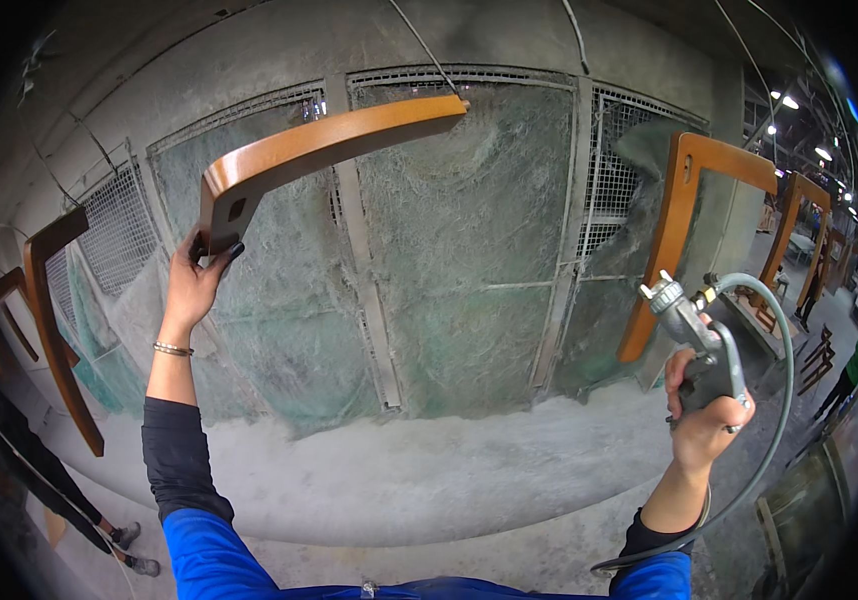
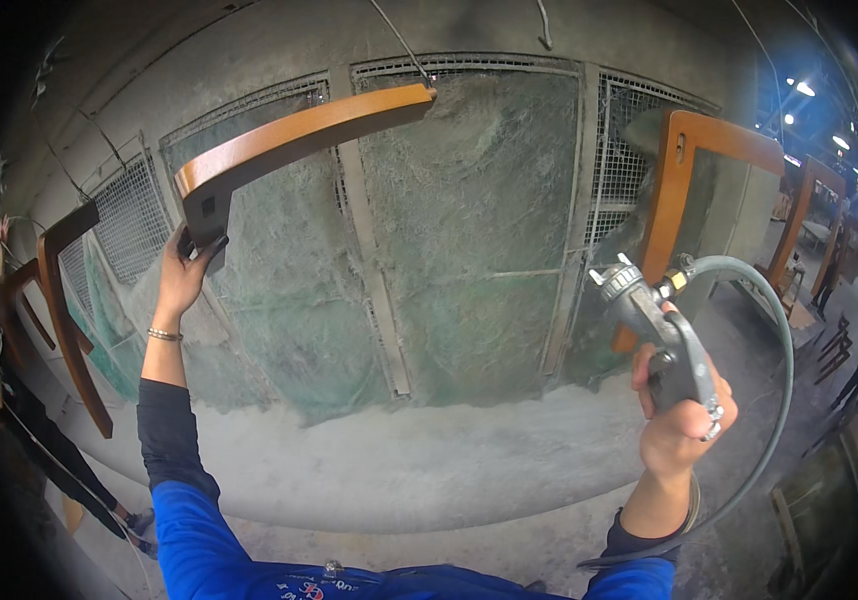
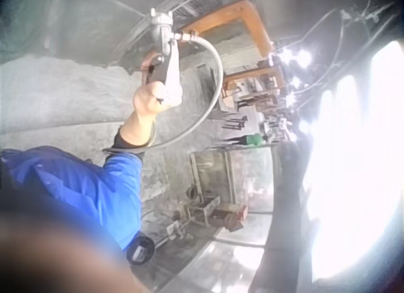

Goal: The person repeatedly picks up L-shaped wooden chair parts, sprays them with a handheld spray gun, and returns them to hooks. The process is repeated for multiple parts in a spray booth.

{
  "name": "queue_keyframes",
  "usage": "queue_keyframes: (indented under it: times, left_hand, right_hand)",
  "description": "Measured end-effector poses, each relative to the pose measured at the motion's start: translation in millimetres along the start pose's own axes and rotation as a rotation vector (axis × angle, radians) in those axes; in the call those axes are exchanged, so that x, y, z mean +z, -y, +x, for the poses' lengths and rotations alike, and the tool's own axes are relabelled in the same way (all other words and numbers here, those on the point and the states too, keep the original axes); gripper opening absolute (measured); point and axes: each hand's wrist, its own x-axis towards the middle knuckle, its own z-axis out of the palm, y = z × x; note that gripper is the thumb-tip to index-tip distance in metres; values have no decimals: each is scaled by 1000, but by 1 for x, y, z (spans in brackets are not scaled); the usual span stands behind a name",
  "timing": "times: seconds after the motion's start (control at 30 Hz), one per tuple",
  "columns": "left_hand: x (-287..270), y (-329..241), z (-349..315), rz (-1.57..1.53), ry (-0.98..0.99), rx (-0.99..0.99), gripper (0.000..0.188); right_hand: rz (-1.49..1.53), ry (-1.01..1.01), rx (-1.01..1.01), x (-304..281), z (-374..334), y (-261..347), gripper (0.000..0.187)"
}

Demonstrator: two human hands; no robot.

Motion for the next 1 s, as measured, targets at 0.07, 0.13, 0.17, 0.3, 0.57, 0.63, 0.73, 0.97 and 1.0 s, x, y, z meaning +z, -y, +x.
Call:
queue_keyframes:
  times: [0.07, 0.13, 0.17, 0.3, 0.57, 0.63, 0.73, 0.97, 1.0]
  left_hand:
    - [0, 2, 2, -45, -37, 12, 38]
    - [1, -1, 3, 6, -65, 41, 40]
    - [0, -3, 3, 79, -70, 62, 42]
    - [-2, -15, 3, 73, -95, 220, 50]
    - [-5, -20, -3, 125, -100, 163, 59]
    - [-6, -19, -5, 126, -108, 161, 58]
    - [-7, -17, -8, 128, -119, 168, 56]
    - [-9, -12, -13, 137, -164, 212, 52]
    - [-9, -12, -14, 147, -168, 235, 52]
  right_hand:
    - [74, 6, 34, -5, 5, 8, 112]
    - [187, 7, 100, -9, 12, 14, 118]
    - [172, 19, 107, -10, 16, 18, 117]
    - [201, 121, 114, -9, 41, 29, 110]
    - [45, 110, 92, 2, 76, 35, 88]
    - [176, 180, 81, 3, 76, 38, 86]
    - [85, 161, 177, 6, 79, 38, 84]
    - [142, 176, 101, 5, 70, 36, 85]
    - [79, 215, 127, 4, 63, 40, 97]
